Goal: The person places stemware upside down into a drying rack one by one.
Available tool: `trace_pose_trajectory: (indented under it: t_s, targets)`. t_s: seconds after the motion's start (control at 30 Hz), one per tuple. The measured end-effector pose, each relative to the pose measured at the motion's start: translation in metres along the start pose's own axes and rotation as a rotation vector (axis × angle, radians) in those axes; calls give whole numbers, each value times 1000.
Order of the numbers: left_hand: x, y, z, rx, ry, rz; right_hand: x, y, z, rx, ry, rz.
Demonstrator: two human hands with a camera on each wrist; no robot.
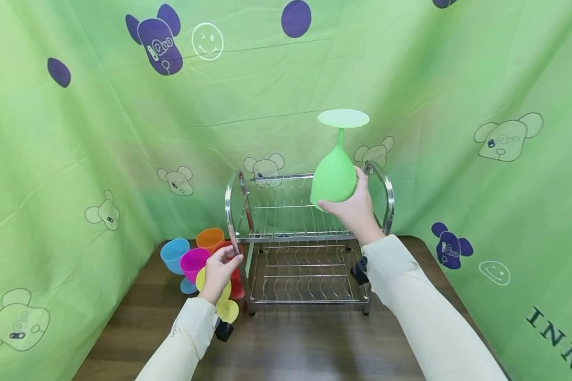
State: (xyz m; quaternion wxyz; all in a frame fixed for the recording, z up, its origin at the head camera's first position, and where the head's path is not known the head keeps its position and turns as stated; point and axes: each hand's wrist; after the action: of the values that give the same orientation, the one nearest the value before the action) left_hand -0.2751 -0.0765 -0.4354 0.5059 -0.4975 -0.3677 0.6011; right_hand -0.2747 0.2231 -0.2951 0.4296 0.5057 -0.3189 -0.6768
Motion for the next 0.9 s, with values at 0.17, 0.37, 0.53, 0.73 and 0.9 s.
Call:
trace_pose_trajectory:
  t_s: [0.17,0.37,0.53,0.73,0.9]
  targets:
    - [1,2,1,2,14,12,1,-4,11,35,-4,-18]
    - [0,2,1,-1,13,17,2,-13,21,92,7,-60]
    - [-1,2,2,-1,17,20,2,-19,29,115,32,-108]
    - [0,4,2,0,15,30,4,-28,39,143,61,-94]
    - [0,4,2,5,37,38,3,-36,43,182,87,-68]
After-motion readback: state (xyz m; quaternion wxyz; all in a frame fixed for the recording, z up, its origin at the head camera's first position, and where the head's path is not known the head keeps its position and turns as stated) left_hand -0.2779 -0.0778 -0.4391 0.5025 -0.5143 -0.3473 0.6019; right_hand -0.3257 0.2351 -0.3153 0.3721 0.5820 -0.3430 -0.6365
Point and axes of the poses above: each hand's wrist, its own z-axis towards the middle knuckle, its own x-axis out of the palm, y = z × x, and after that the axes turned 11 degrees about y, right-handed
